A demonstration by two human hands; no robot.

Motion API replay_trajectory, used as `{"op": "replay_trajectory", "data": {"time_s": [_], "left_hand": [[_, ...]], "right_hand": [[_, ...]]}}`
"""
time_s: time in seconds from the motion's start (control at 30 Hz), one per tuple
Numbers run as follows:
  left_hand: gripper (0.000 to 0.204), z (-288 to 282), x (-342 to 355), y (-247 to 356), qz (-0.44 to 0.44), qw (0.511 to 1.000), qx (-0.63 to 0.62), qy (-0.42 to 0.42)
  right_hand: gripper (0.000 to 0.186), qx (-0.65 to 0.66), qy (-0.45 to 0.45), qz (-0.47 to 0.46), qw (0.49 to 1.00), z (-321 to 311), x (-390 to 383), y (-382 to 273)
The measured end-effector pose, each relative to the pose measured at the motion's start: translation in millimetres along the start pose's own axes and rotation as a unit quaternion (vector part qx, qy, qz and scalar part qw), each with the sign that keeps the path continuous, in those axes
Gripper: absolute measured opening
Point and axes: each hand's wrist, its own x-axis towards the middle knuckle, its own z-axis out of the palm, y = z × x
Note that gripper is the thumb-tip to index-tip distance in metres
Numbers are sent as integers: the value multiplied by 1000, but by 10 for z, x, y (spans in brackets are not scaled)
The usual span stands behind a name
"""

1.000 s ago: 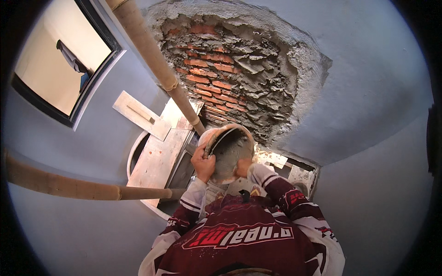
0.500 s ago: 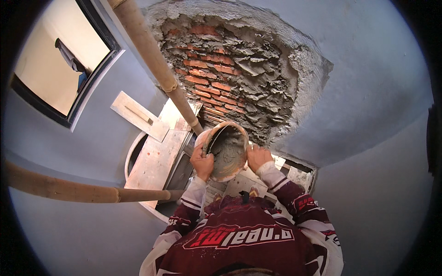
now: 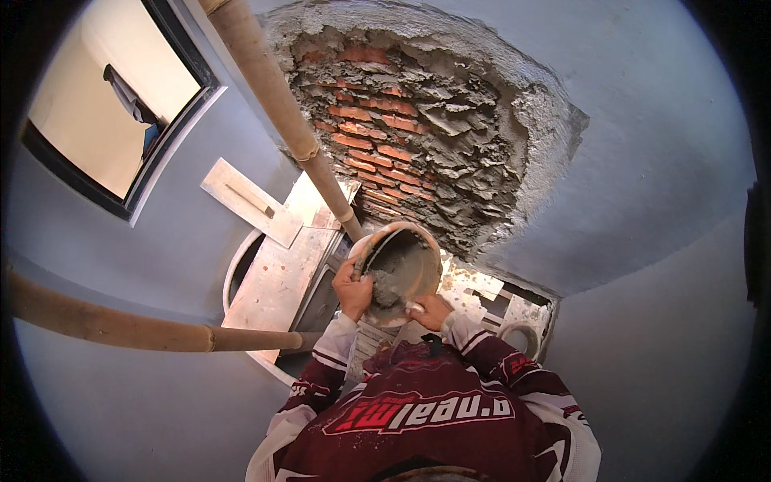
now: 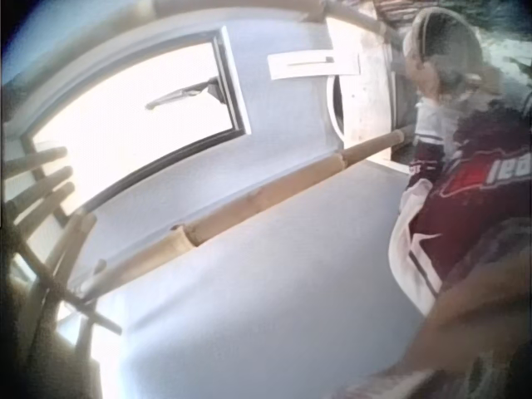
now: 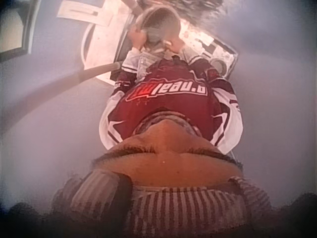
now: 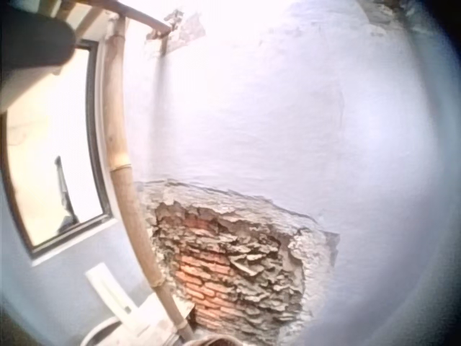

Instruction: The person scoops cement from a bucket with a trowel and applies it to a brick wall, smoothing the surface. The person repeatedly scoops and spreads the material to cover the exposed brick area.

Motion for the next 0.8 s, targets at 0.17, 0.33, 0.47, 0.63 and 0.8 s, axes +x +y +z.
{"op": "replay_trajectory", "data": {"time_s": [0.17,0.33,0.47,0.63,0.8], "left_hand": [[37,98,21,-92,-14,999,-13,26],[37,182,8,-96,71,996,34,39],[35,375,-63,93,80,997,9,12],[37,138,-113,-240,46,999,0,11],[38,155,-143,-95,-51,998,19,27]], "right_hand": [[22,-417,26,-62,906,-564,4,29],[22,-399,57,82,911,-729,230,-216],[31,-228,-76,71,968,-237,454,485],[35,68,-136,61,987,-108,150,145],[22,-418,-13,-87,904,-290,-6,322]]}}
